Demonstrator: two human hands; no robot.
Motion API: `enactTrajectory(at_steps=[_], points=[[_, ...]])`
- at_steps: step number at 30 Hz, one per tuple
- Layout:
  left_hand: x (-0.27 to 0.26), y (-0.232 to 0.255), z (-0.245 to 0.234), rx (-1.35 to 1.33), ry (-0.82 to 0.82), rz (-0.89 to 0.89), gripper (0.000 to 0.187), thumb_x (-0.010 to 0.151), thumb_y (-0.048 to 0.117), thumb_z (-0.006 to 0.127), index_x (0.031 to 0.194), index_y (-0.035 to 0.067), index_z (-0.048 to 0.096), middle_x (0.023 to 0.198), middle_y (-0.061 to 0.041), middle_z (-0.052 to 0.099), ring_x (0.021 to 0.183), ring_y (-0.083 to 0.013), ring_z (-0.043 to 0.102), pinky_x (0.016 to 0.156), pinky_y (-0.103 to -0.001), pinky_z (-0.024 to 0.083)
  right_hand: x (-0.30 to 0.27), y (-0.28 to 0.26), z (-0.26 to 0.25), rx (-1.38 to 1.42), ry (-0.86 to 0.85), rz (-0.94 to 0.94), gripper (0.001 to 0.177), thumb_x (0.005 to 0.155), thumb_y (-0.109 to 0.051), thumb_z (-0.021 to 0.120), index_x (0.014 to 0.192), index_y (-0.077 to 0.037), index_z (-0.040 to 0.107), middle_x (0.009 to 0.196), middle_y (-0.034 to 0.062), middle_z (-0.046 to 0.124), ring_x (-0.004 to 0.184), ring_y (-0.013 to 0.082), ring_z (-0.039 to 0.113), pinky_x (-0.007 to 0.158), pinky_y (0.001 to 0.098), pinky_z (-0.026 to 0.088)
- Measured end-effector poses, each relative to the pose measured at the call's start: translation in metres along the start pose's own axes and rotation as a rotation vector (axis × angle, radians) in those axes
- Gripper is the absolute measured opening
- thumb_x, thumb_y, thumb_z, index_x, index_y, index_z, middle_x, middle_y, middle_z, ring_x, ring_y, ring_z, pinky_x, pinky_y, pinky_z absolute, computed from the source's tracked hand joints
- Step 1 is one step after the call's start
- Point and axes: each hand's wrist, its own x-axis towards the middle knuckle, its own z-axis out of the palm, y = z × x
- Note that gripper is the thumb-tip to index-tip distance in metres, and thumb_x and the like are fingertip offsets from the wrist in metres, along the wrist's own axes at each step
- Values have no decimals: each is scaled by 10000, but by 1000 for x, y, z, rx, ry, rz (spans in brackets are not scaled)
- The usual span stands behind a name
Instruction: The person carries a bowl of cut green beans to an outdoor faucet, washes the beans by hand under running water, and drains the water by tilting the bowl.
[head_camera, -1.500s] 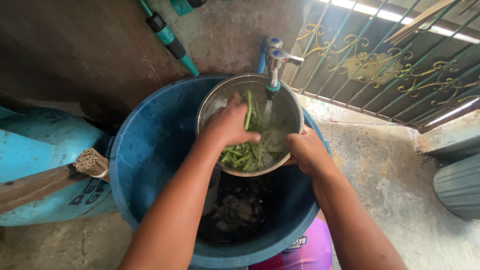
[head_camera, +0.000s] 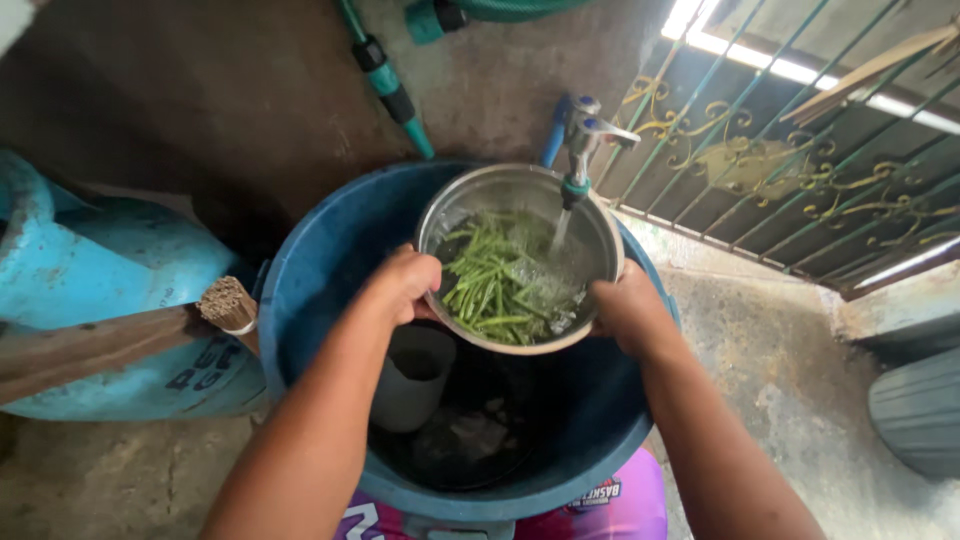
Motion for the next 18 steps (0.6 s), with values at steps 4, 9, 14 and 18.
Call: enactTrajectory(at_steps=[4,9,14,18], points=[[0,2,6,210,139,47,443,791,-58,435,1189,-11,624,920,-270,672,715,-450,708,541,-605,609,-30,-22,26,-1107,349,-779,690,742,-135,706,1384,25,511,1132,353,649,1037,542,626,861,598,481],[2,-8,9,346,85,-2,408,830,-29,456,1186,-91,647,918,-301,710,715,-476,738,539,-601,628,-16,-36,62,-1293,-550,-429,578,914,-390,633,1456,-208,546,1454,173,636,1316,383,618,1121,475,483],[-1,-8,17,230,15,-40,373,761,-67,480,1100,-118,625,894,-318,679,698,-514,720,537,-646,625,-4,-32,75,-1689,-500,-149,828,881,-428,717,1573,-218,313,1559,259,312,1440,446,329,1117,542,380],[-8,1,25,170,37,-6,334,726,-69,484,1048,-66,569,913,-271,626,723,-505,703,545,-672,618,22,-12,56,-1539,-525,-258,753,858,-405,733,1520,-276,399,1523,247,382,1409,461,354,1122,515,351]])
